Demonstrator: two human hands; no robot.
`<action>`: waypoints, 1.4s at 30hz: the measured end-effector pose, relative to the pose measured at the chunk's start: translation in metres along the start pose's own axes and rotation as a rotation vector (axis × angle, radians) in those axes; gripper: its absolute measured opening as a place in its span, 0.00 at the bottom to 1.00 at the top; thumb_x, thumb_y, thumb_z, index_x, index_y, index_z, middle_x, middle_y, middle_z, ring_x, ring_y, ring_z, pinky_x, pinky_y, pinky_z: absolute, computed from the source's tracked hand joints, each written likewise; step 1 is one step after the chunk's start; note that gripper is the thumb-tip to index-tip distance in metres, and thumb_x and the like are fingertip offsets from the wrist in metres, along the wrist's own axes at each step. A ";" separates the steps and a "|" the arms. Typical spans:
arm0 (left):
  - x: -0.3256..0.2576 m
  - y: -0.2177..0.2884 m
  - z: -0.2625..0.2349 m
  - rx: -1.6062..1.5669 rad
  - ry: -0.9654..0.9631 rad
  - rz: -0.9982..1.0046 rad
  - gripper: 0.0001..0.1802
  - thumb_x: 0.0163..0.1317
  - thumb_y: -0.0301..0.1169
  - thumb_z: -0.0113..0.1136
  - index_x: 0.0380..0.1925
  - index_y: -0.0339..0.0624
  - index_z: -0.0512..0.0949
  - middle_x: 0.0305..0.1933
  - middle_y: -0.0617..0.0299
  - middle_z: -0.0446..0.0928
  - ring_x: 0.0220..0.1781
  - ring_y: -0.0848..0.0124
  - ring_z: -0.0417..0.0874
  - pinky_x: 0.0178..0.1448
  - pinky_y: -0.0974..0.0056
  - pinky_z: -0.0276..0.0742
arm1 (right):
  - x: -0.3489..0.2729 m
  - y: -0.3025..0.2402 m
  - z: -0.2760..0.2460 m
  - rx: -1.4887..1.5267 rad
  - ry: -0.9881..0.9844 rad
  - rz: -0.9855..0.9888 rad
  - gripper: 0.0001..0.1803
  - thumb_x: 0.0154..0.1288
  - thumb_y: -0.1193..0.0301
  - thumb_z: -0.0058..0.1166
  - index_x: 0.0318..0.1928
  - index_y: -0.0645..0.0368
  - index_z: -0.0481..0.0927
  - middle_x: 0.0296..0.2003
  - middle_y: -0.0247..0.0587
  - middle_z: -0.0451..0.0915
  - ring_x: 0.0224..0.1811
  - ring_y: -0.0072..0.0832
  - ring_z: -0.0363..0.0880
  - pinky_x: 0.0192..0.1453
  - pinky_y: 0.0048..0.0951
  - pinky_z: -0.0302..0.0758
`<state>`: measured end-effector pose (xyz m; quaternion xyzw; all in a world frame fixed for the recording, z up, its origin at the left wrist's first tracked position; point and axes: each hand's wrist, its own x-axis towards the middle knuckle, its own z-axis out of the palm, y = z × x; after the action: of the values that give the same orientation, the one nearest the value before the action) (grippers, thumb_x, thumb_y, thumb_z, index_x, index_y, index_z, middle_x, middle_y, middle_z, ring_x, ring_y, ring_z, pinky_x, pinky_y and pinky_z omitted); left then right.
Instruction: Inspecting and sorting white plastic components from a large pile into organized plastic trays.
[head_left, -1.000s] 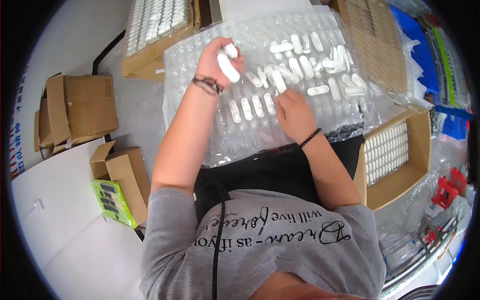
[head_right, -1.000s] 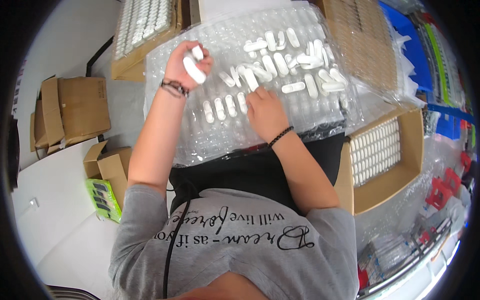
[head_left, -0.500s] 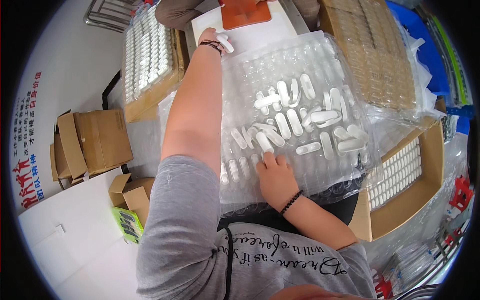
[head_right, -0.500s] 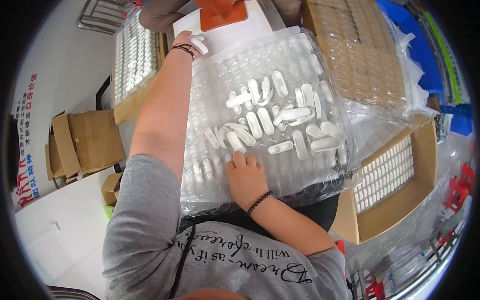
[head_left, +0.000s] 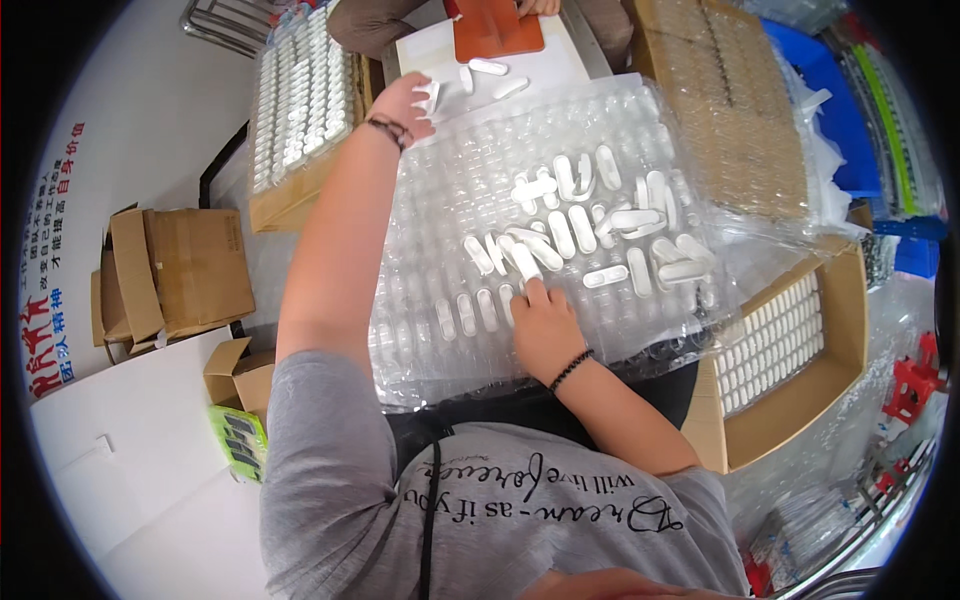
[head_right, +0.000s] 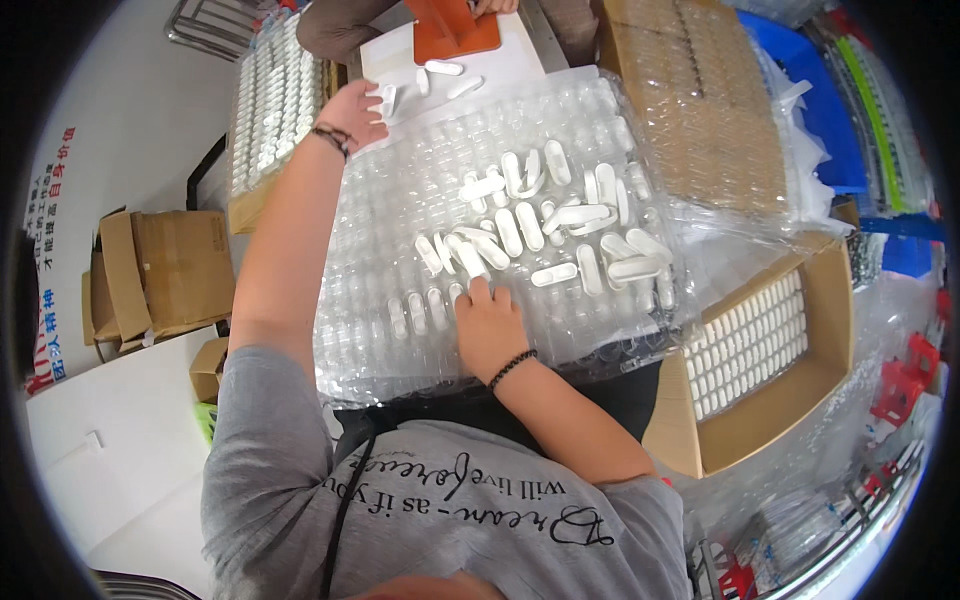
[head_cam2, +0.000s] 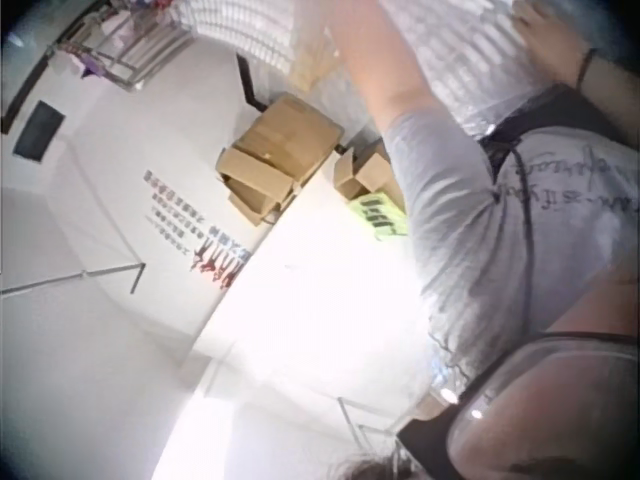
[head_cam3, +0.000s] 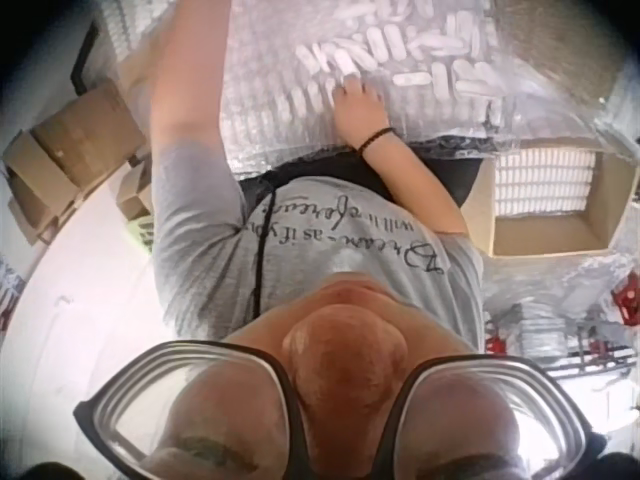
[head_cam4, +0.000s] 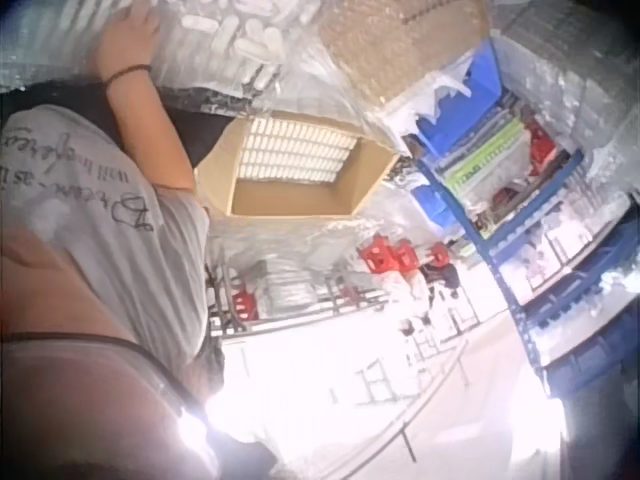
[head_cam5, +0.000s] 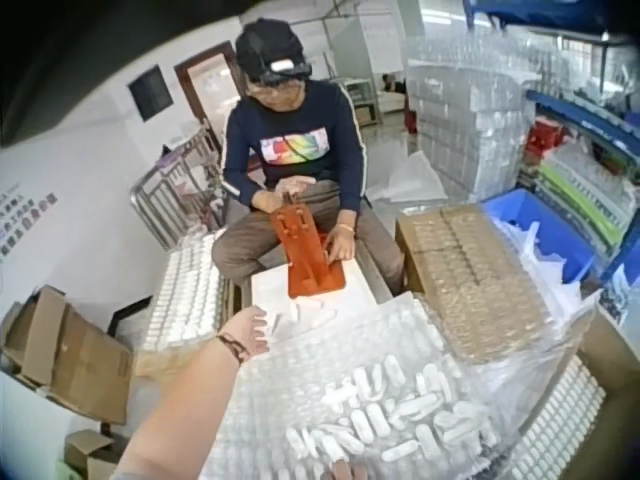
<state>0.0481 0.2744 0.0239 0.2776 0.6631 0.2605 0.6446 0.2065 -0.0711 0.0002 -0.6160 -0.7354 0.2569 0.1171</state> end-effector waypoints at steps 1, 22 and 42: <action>-0.016 -0.013 -0.008 0.026 -0.004 0.032 0.37 0.59 0.48 0.55 0.62 0.35 0.64 0.70 0.45 0.55 0.69 0.51 0.60 0.66 0.48 0.64 | -0.003 -0.002 0.002 0.010 -0.012 0.013 0.08 0.55 0.74 0.50 0.36 0.60 0.77 0.46 0.45 0.68 0.45 0.44 0.70 0.45 0.44 0.74; -0.216 -0.215 -0.073 0.954 -0.188 0.609 0.20 0.51 0.30 0.65 0.45 0.38 0.76 0.43 0.54 0.76 0.39 0.65 0.80 0.47 0.64 0.77 | -0.023 0.024 -0.015 0.495 0.209 -0.037 0.13 0.57 0.75 0.58 0.44 0.58 0.81 0.35 0.39 0.77 0.39 0.28 0.76 0.47 0.27 0.73; -0.183 -0.213 -0.087 -0.408 -0.489 0.096 0.15 0.69 0.27 0.47 0.54 0.34 0.67 0.51 0.50 0.75 0.52 0.59 0.80 0.58 0.54 0.79 | 0.055 -0.040 0.015 0.748 0.185 -0.049 0.22 0.57 0.83 0.48 0.55 0.58 0.73 0.49 0.43 0.76 0.50 0.32 0.77 0.49 0.32 0.77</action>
<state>-0.0433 -0.0052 0.0070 0.2280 0.4085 0.3439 0.8142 0.1536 -0.0263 0.0007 -0.5338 -0.5917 0.4479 0.4055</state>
